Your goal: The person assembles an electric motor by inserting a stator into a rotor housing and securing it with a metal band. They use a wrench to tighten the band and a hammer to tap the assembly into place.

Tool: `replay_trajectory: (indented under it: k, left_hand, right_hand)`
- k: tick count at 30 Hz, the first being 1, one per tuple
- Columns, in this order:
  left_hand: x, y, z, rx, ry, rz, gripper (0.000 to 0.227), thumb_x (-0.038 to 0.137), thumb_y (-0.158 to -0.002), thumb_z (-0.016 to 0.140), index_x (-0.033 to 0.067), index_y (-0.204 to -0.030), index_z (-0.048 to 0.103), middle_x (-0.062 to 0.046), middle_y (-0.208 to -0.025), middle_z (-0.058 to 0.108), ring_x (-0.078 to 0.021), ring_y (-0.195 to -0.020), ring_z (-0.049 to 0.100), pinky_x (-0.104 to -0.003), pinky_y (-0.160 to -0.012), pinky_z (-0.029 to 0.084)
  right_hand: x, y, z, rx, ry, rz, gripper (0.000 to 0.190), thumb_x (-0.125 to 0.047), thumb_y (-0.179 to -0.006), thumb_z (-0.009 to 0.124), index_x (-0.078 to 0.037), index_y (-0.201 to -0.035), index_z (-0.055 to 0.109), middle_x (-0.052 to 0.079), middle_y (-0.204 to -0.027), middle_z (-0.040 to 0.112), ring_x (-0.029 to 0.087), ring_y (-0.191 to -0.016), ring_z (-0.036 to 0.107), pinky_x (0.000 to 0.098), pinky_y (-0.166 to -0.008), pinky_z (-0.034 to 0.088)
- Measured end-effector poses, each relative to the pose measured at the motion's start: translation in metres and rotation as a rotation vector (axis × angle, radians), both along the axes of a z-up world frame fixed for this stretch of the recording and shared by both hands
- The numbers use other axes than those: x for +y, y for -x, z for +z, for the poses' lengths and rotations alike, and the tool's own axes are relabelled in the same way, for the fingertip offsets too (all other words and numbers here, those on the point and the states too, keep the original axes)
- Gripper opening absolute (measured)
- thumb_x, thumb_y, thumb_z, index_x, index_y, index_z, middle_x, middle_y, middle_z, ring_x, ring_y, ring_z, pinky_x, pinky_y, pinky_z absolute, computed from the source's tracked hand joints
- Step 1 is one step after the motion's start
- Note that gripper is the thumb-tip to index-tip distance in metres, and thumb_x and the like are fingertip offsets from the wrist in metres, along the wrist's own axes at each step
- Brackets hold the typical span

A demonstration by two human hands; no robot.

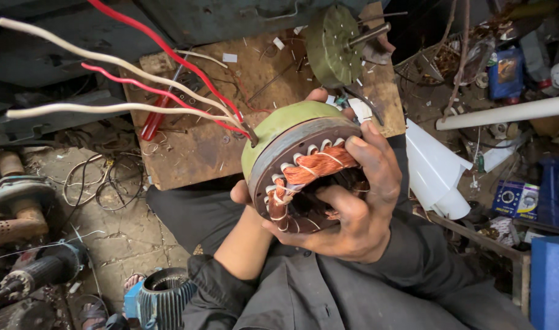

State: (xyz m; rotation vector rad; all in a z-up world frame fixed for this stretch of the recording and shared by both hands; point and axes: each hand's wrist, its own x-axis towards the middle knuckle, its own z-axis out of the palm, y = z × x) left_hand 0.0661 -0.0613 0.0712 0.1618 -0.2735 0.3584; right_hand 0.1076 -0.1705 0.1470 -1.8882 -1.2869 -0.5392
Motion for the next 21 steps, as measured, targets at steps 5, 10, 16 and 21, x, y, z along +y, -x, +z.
replay_trajectory:
  k: [5,10,16,21]
  left_hand:
    - [-0.002,-0.001,-0.007,-0.098,0.025,-0.052,0.136,0.052,-0.073,0.092,-0.0057,-0.165,0.011,-0.026,-0.158,0.039,-0.0355,-0.149,0.039,-0.050,-0.126,0.034]
    - [-0.003,-0.005,-0.013,-0.136,0.038,-0.051,0.139,0.052,-0.070,0.093,-0.0046,-0.166,0.009,-0.030,-0.160,0.037,-0.0384,-0.153,0.037,-0.052,-0.129,0.031]
    - [-0.004,-0.009,-0.025,-0.212,0.007,-0.063,0.146,0.053,-0.061,0.097,-0.0030,-0.166,0.012,-0.031,-0.160,0.036,-0.0380,-0.150,0.038,-0.050,-0.128,0.029]
    - [-0.007,-0.016,-0.033,-0.250,-0.136,0.050,0.131,0.051,-0.058,0.094,-0.0002,-0.161,0.030,-0.019,-0.169,0.032,-0.0340,-0.155,0.038,-0.048,-0.129,0.029]
  right_hand:
    - [0.002,0.003,-0.001,0.004,-0.023,-0.042,0.079,-0.059,-0.076,0.093,-0.008,-0.109,0.043,0.018,-0.137,0.037,0.051,-0.133,0.046,0.0641,-0.112,0.048]
    - [0.004,0.005,-0.005,0.010,-0.054,-0.056,0.079,-0.059,-0.076,0.092,-0.008,-0.109,0.043,0.019,-0.137,0.037,0.051,-0.132,0.046,0.0646,-0.113,0.048]
    - [0.002,0.002,-0.004,0.019,-0.041,-0.019,0.080,-0.062,-0.076,0.091,-0.008,-0.110,0.043,0.020,-0.137,0.037,0.051,-0.133,0.044,0.0686,-0.113,0.045]
    - [0.005,0.006,-0.002,-0.005,-0.062,-0.095,0.087,-0.067,-0.072,0.094,-0.007,-0.109,0.042,0.020,-0.135,0.039,0.048,-0.129,0.048,0.0717,-0.111,0.046]
